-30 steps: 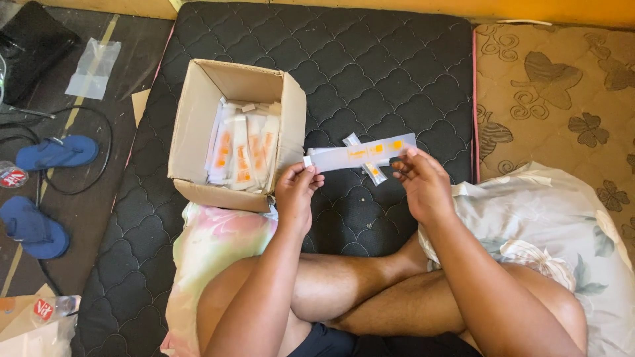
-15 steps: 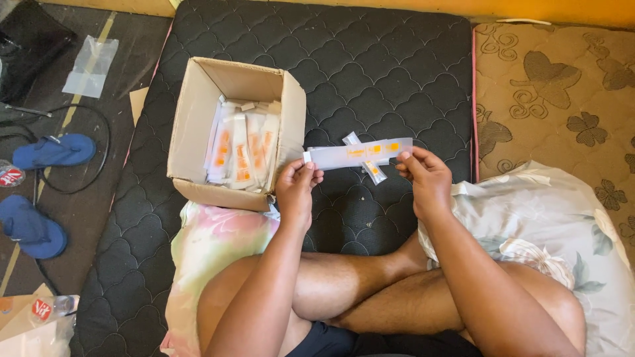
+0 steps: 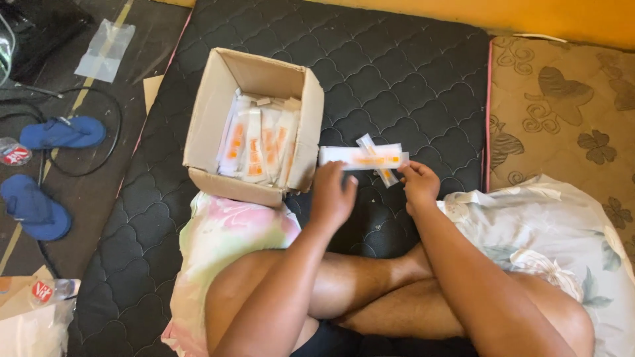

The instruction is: A person sits on a mattress and sorts small packaged strips from a cardboard box into a pile.

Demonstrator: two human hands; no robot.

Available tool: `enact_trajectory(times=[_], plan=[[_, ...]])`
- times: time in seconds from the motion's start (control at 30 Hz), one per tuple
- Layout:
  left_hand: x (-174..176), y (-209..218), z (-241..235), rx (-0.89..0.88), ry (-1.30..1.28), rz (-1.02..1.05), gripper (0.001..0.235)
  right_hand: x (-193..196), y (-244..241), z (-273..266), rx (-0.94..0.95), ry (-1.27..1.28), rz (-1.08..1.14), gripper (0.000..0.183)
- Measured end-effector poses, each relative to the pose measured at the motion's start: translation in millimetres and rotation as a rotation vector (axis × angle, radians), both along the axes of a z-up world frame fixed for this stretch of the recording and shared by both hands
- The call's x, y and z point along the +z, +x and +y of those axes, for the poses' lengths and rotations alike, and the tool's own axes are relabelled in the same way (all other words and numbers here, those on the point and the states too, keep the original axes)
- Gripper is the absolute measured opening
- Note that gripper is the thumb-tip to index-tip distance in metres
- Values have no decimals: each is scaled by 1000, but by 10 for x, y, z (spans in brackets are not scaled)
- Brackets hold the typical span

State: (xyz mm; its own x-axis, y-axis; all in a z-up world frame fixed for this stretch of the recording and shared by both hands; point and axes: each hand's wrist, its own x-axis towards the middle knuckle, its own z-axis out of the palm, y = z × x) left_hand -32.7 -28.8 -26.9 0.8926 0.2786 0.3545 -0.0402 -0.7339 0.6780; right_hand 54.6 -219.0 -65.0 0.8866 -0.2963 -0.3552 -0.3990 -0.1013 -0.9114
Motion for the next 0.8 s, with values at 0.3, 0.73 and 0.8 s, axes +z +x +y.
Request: enact_trajectory(times=[0.3, 0.73, 0.8], plan=[[472, -75, -58, -231, 140, 634, 67, -18, 55, 220, -62, -72, 101, 14], [386, 31, -68, -230, 231, 780, 73, 150, -254, 230, 254, -772, -296, 66], [376, 39, -76, -217, 252, 790, 72, 14, -322, 171, 440, -1161, -458, 76]])
